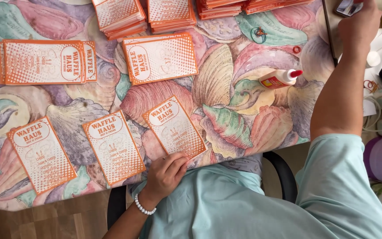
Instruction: Applying glue to paper bags and folding them to complete assembly.
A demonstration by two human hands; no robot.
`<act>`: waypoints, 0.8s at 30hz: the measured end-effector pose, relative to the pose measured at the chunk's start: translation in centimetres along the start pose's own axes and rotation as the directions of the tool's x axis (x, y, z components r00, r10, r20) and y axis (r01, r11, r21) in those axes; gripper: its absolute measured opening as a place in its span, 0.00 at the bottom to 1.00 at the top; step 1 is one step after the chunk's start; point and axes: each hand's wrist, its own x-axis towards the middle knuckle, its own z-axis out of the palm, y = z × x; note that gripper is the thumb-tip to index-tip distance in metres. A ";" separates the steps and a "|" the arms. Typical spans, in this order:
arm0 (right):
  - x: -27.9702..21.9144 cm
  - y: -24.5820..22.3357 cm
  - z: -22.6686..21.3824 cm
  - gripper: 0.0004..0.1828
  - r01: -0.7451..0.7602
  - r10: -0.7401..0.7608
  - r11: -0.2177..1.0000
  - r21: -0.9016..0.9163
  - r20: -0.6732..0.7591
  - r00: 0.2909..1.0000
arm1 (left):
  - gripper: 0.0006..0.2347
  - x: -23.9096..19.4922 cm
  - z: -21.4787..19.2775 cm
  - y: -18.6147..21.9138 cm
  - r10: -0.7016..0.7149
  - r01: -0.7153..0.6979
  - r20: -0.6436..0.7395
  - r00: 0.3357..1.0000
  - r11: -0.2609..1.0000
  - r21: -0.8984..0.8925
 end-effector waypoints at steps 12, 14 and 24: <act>0.2 2.0 1.6 0.22 0.004 0.003 0.998 0.058 -0.121 0.993 | 0.06 -1.0 -0.2 -0.2 0.011 -0.024 -0.195 0.981 0.998 -0.060; 0.0 1.8 1.2 0.27 0.078 -0.068 0.996 0.048 -0.188 0.980 | 0.05 -1.3 0.0 -0.4 -0.064 0.047 -0.231 0.971 0.996 -0.075; -0.4 0.4 0.5 0.30 -0.049 0.041 0.995 0.085 0.090 0.995 | 0.03 -1.3 0.4 -0.6 -0.194 0.146 -0.238 0.952 0.968 -0.204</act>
